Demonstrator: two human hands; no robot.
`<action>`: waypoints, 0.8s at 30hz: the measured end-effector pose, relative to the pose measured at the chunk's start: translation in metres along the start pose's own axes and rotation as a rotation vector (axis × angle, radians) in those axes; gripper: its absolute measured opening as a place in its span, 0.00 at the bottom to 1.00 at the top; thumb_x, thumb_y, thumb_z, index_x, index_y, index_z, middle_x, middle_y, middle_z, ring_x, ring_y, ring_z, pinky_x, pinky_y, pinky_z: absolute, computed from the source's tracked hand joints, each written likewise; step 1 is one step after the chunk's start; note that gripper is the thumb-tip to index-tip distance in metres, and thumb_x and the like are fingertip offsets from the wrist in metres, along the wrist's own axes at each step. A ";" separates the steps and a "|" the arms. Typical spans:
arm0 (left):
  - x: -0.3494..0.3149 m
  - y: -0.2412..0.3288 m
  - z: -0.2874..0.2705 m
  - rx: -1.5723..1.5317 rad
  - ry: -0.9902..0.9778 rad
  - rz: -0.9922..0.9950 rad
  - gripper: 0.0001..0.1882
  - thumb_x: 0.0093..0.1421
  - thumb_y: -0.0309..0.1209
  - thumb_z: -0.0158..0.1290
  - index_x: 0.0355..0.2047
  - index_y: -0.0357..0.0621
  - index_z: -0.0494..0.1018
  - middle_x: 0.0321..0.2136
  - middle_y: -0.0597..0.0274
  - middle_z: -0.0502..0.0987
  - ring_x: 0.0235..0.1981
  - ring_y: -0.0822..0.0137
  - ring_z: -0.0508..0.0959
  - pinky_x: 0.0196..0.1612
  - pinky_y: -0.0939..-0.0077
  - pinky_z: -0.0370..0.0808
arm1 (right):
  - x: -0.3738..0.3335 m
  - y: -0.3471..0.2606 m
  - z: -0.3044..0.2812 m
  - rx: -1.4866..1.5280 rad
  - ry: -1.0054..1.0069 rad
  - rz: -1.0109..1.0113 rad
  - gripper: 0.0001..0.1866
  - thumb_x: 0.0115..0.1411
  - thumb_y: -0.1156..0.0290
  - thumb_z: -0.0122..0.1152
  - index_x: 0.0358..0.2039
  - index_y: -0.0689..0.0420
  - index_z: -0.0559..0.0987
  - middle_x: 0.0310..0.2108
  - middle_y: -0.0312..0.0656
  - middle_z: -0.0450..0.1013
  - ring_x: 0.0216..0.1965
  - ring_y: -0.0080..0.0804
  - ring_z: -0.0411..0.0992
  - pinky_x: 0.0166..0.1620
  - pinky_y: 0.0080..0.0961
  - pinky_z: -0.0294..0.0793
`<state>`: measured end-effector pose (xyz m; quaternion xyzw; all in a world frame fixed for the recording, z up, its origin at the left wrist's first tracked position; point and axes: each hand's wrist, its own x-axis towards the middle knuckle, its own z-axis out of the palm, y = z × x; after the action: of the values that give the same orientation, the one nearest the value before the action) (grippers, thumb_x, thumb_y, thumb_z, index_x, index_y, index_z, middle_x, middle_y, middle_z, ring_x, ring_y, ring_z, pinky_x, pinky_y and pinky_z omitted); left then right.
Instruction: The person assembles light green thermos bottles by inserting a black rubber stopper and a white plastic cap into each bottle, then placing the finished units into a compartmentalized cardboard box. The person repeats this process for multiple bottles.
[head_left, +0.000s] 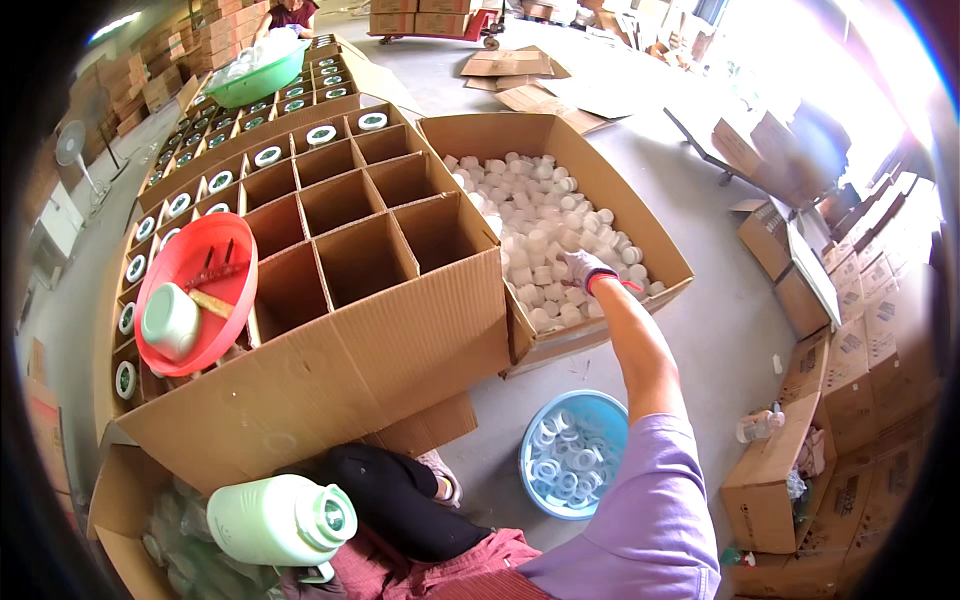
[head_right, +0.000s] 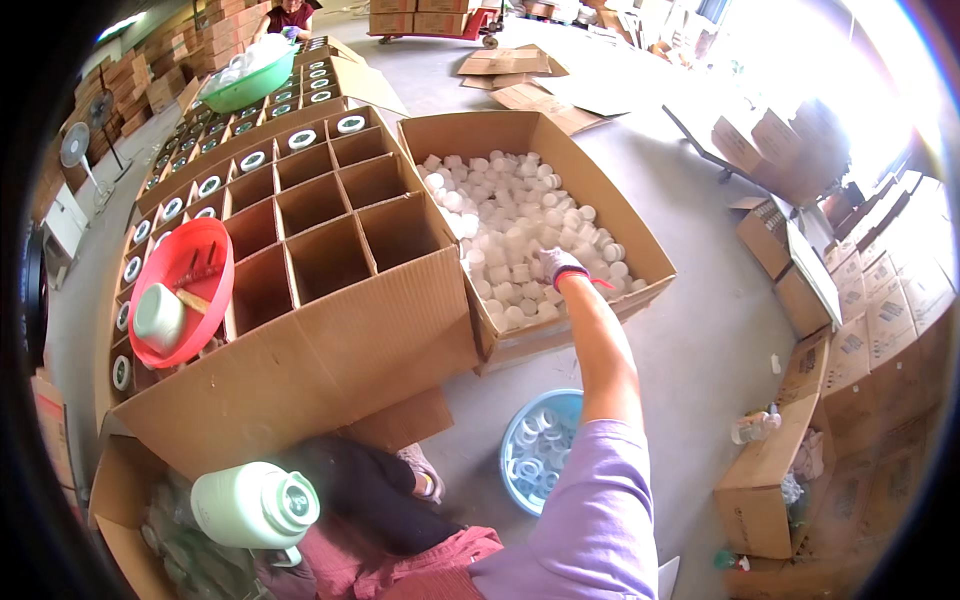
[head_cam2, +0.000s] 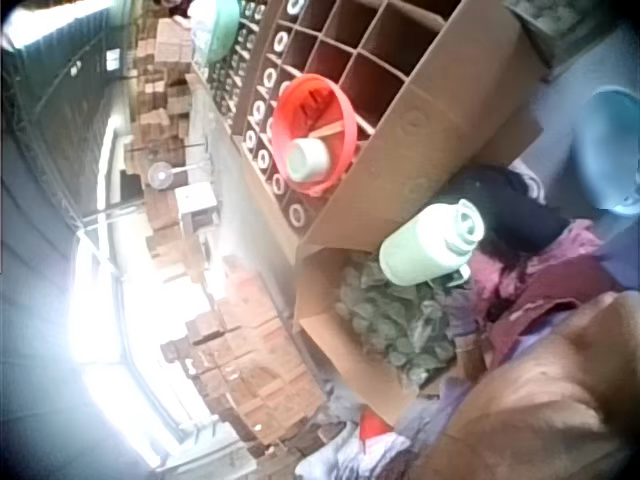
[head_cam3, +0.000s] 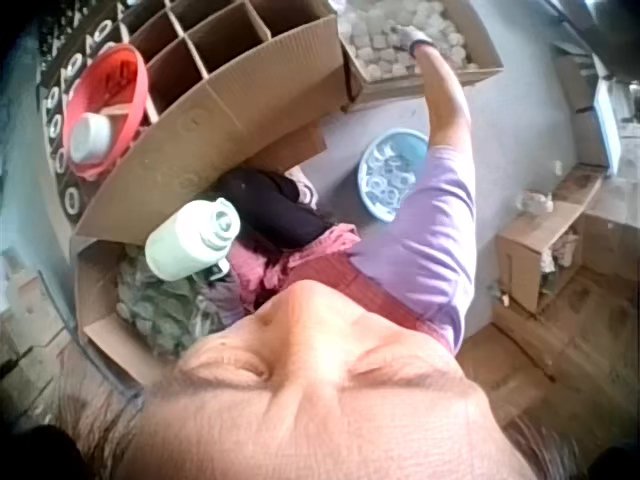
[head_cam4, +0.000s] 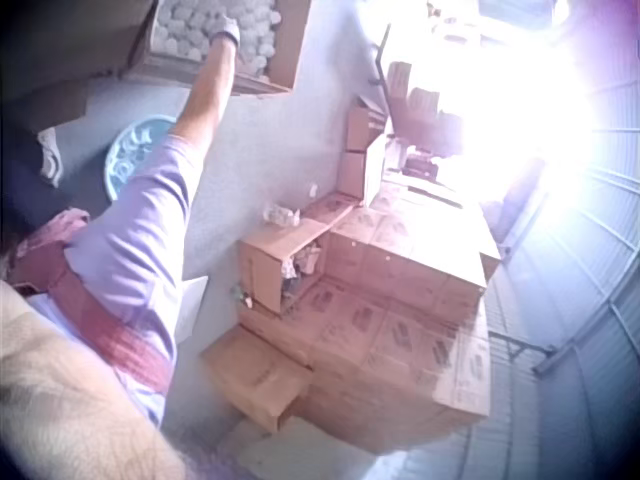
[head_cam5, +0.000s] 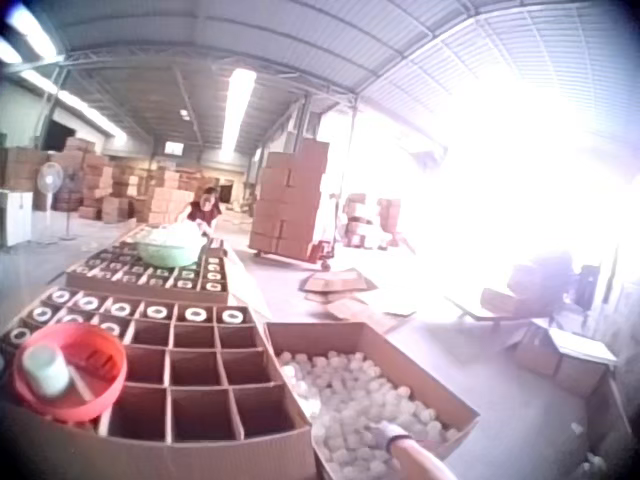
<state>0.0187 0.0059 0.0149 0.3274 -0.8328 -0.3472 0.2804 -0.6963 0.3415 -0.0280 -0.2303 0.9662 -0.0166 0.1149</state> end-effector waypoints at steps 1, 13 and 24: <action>0.003 0.005 0.003 -0.076 -0.003 -0.088 0.17 0.65 0.30 0.50 0.50 0.33 0.72 0.47 0.51 0.78 0.48 0.60 0.78 0.52 0.64 0.75 | 0.015 0.006 0.008 -0.047 -0.080 0.070 0.28 0.51 0.58 0.70 0.51 0.57 0.77 0.50 0.56 0.75 0.53 0.53 0.72 0.54 0.40 0.73; 0.023 0.072 0.021 -1.683 0.406 -0.814 0.13 0.62 0.30 0.51 0.43 0.36 0.73 0.38 0.58 0.79 0.36 0.66 0.77 0.50 0.69 0.78 | -0.165 -0.219 -0.138 1.152 0.508 -0.116 0.13 0.69 0.71 0.43 0.50 0.59 0.73 0.21 0.39 0.73 0.15 0.20 0.70 0.19 0.18 0.69; 0.014 0.071 0.011 -1.805 0.139 -0.587 0.12 0.63 0.29 0.45 0.43 0.40 0.73 0.34 0.59 0.79 0.38 0.65 0.78 0.52 0.64 0.78 | -0.326 -0.430 -0.045 0.611 0.407 -0.752 0.15 0.64 0.60 0.55 0.43 0.58 0.73 0.30 0.48 0.74 0.23 0.47 0.75 0.23 0.38 0.73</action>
<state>-0.0228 0.0388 0.0657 0.2031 -0.1163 -0.8957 0.3780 -0.2345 0.1028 0.1222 -0.5094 0.7706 -0.3820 -0.0270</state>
